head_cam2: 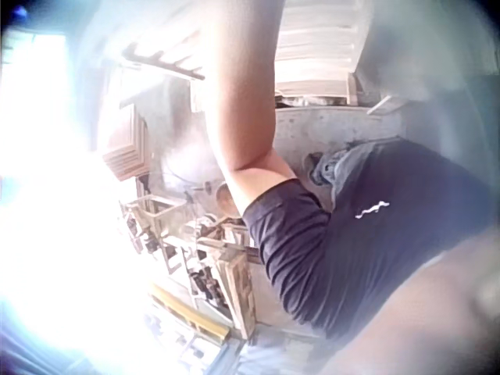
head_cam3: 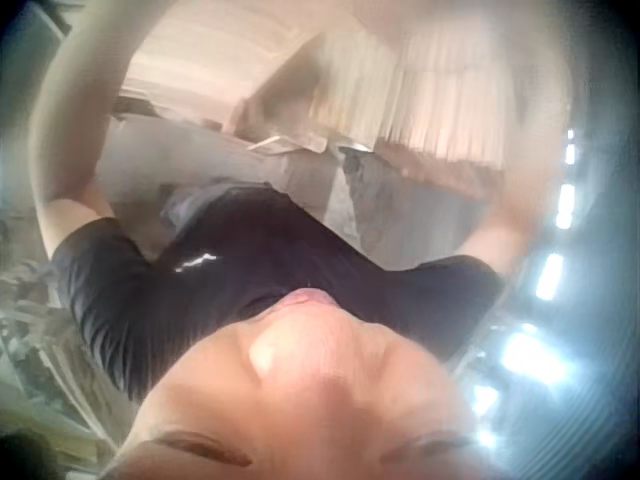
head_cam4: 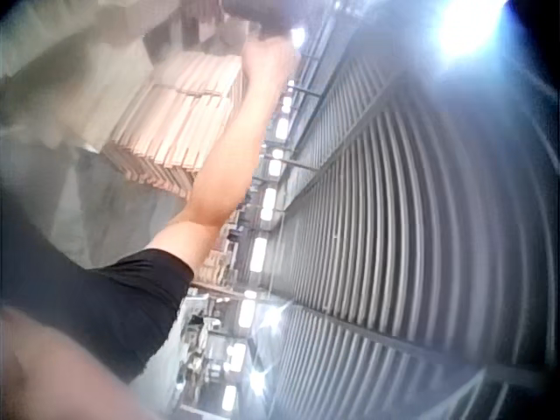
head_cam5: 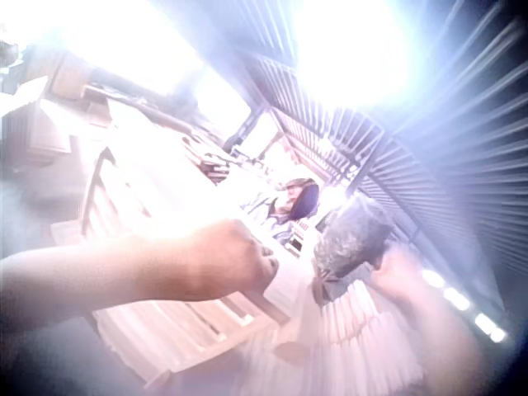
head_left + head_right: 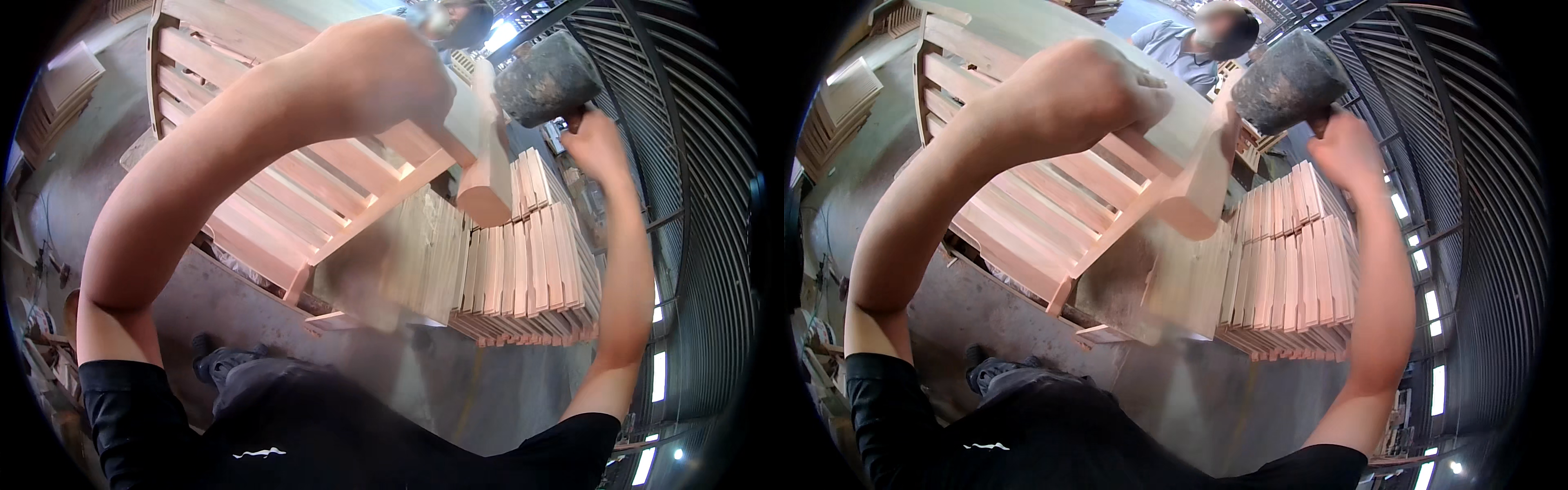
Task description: The person assembles a wooden chair by fitting slats into the frame and securing them with a hammer. They repeatedly lift, position, and strike the wooden components to join them together.
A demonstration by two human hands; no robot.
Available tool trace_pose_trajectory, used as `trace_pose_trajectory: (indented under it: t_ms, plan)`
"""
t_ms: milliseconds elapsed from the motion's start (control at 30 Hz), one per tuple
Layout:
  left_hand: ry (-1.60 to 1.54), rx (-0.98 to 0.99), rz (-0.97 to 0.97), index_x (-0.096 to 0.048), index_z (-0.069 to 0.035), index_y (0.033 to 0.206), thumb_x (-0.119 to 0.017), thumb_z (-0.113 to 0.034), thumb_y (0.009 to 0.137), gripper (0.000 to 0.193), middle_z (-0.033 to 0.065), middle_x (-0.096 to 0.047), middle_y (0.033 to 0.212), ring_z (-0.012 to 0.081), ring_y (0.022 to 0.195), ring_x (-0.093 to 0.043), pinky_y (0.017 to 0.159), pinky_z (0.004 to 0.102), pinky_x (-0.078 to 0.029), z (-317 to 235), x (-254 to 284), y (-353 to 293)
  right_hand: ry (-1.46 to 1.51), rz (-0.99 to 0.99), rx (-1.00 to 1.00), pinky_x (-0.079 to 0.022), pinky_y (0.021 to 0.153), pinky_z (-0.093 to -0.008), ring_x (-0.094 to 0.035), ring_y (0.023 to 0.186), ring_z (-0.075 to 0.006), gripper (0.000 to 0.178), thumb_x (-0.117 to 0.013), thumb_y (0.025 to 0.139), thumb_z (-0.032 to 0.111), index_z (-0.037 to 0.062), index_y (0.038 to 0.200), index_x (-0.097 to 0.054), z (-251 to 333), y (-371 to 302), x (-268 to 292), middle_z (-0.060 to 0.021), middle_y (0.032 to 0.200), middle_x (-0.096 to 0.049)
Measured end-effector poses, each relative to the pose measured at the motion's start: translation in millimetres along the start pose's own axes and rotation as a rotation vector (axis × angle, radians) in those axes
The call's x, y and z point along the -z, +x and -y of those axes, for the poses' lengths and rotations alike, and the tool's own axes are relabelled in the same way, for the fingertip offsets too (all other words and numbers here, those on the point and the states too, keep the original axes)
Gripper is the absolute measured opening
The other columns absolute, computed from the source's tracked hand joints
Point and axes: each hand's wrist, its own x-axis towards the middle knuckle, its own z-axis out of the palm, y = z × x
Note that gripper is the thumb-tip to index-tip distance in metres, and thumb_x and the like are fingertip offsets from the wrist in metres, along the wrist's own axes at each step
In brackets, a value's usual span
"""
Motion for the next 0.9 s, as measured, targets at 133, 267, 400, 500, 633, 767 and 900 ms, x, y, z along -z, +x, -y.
trace_pose_trajectory:
  t_ms: [133,267,400,500,633,767,900]
  plan:
    - [0.107,-0.015,-0.028,-0.066,-0.009,0.095,-0.061,-0.001,0.083,0.016,0.0130,-0.066,0.073,0.0301,0.074,-0.070,0.067,0.0410,-0.055,4,1,-8,0.014,-0.156,-0.125,-0.052,0.069,-0.0433,-0.065,0.071,-0.0334,0.026,-0.068,0.082,0.022,-0.0038,0.085,-0.067,-28,19,37,-0.0186,0.073,-0.066]
    - [-0.141,0.003,0.117,-0.075,-0.005,0.084,-0.061,-0.013,0.090,0.017,0.0173,-0.071,0.082,0.0332,0.079,-0.071,0.071,0.0424,-0.056,1,1,-1,0.463,-0.296,-0.408,-0.044,0.053,-0.0251,-0.053,0.051,-0.0096,0.023,-0.072,0.088,0.022,0.0053,0.073,-0.065,-87,20,107,-0.0008,0.056,-0.054]
    - [-0.118,0.049,0.106,-0.072,0.000,0.079,-0.059,-0.014,0.093,0.023,0.0147,-0.070,0.080,0.0321,0.077,-0.070,0.068,0.0428,-0.056,-12,10,-6,0.688,-0.327,-0.516,-0.040,0.051,-0.0226,-0.050,0.051,-0.0064,0.021,-0.071,0.090,0.020,0.0084,0.074,-0.064,-100,24,81,0.0017,0.062,-0.057]
    - [-0.096,0.105,0.109,-0.072,-0.002,0.084,-0.059,-0.018,0.094,0.022,0.0139,-0.071,0.085,0.0313,0.080,-0.070,0.070,0.0421,-0.057,-8,20,-23,0.074,-0.040,0.063,-0.044,0.054,-0.0324,-0.055,0.051,-0.0180,0.021,-0.065,0.080,0.017,-0.0010,0.069,-0.061,10,3,-16,-0.0086,0.059,-0.057]
    - [-0.120,0.138,0.097,-0.072,-0.004,0.092,-0.060,-0.022,0.095,0.022,0.0128,-0.071,0.092,0.0301,0.085,-0.070,0.074,0.0412,-0.057,-14,17,-39,0.178,0.111,-0.003,-0.045,0.060,-0.0368,-0.058,0.062,-0.0193,0.025,-0.063,0.079,0.018,-0.0063,0.082,-0.059,13,13,0,-0.0127,0.065,-0.057]
    - [-0.177,0.137,0.073,-0.073,-0.006,0.099,-0.060,-0.026,0.096,0.024,0.0117,-0.072,0.098,0.0290,0.089,-0.070,0.078,0.0402,-0.057,-22,17,-40,-0.070,0.124,0.007,-0.047,0.075,-0.0395,-0.063,0.076,-0.0268,0.033,-0.066,0.083,0.025,-0.0067,0.092,-0.062,2,12,16,-0.0195,0.076,-0.061]
    - [-0.180,0.170,0.081,-0.073,-0.008,0.107,-0.060,-0.030,0.097,0.028,0.0106,-0.072,0.105,0.0279,0.093,-0.070,0.082,0.0393,-0.058,-18,24,-40,0.195,0.008,-0.239,-0.042,0.056,-0.0287,-0.054,0.057,-0.0128,0.018,-0.070,0.087,0.018,0.0014,0.089,-0.066,-39,23,47,-0.0045,0.066,-0.058]
